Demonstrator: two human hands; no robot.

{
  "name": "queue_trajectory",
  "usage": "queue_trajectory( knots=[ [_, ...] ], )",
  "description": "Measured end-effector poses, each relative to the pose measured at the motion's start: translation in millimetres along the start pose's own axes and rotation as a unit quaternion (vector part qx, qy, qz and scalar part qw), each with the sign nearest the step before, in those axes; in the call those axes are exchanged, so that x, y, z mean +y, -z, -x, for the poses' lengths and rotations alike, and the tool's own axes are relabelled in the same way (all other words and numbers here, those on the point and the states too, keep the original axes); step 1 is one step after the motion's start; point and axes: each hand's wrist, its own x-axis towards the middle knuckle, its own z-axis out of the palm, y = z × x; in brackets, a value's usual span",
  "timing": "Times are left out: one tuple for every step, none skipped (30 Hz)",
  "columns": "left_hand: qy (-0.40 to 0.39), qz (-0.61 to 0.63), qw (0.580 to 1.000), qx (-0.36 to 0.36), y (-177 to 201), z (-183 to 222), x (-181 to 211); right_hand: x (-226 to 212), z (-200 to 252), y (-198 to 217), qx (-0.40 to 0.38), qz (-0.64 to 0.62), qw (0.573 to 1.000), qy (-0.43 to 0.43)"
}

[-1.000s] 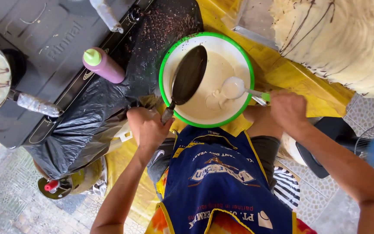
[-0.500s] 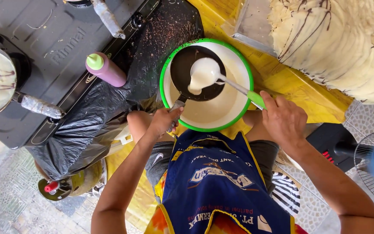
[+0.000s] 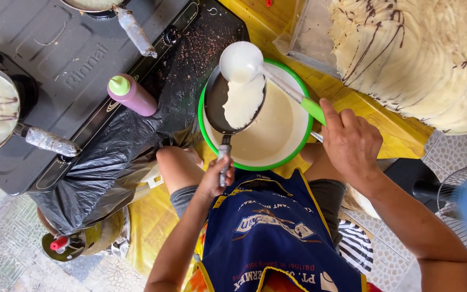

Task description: Preparing crepes by pouring batter into pans, cooking them on a gas stove, stacking them, and applying chocolate sauce.

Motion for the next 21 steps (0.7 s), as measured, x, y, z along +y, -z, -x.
queue_trajectory(
  knots=[
    [-0.001,0.002,1.000,0.000,-4,-6,-8,0,-1,7,0.000,0.000,1.000,0.002],
    [-0.039,-0.016,0.999,-0.001,-8,-11,-15,-1,-2,14,0.000,0.007,1.000,0.008],
    [-0.078,-0.034,0.996,-0.003,-11,-16,-22,-2,-3,21,-0.001,0.014,1.000,0.014],
    [-0.079,-0.032,0.996,-0.001,-20,-13,-11,0,-2,30,0.000,0.013,1.000,0.016],
    [-0.091,-0.082,0.993,0.002,-28,-9,1,3,-1,39,-0.029,0.003,0.999,0.032],
    [-0.101,-0.132,0.986,0.005,-36,-5,13,5,1,48,-0.058,-0.007,0.997,0.048],
    [-0.102,-0.131,0.986,0.007,-44,-3,23,4,5,50,-0.058,-0.009,0.997,0.050],
    [-0.102,-0.153,0.983,0.005,-52,0,33,3,10,52,-0.067,-0.009,0.997,0.047],
    [-0.101,-0.176,0.979,0.003,-61,3,43,3,16,54,-0.075,-0.010,0.996,0.045],
    [-0.100,-0.178,0.979,0.001,-63,2,46,-3,12,54,-0.077,-0.009,0.996,0.041],
    [-0.057,-0.149,0.987,0.007,-66,0,48,-9,9,53,-0.068,-0.024,0.997,0.027],
    [-0.011,-0.119,0.993,0.013,-68,0,48,-14,8,53,-0.061,-0.039,0.997,0.012],
    [-0.006,-0.122,0.992,0.011,-69,1,59,-15,11,46,-0.064,-0.037,0.997,0.008],
    [0.036,-0.143,0.989,0.010,-70,2,69,-16,13,39,-0.074,-0.038,0.996,-0.010],
    [0.077,-0.163,0.984,0.009,-70,4,80,-18,15,32,-0.084,-0.040,0.995,-0.028],
    [0.077,-0.163,0.984,0.012,-71,3,90,-17,18,28,-0.084,-0.042,0.995,-0.027],
    [0.109,-0.217,0.970,0.011,-71,4,101,-16,20,24,-0.115,-0.058,0.990,-0.056],
    [0.141,-0.270,0.952,0.010,-72,3,112,-14,22,20,-0.144,-0.072,0.983,-0.085],
    [0.140,-0.270,0.952,0.012,-75,5,117,-15,23,16,-0.144,-0.075,0.983,-0.085],
    [0.145,-0.323,0.935,0.020,-80,6,123,-14,24,13,-0.206,-0.118,0.963,-0.128],
    [0.150,-0.375,0.914,0.028,-84,8,128,-13,26,10,-0.267,-0.161,0.935,-0.169]
  ],
)
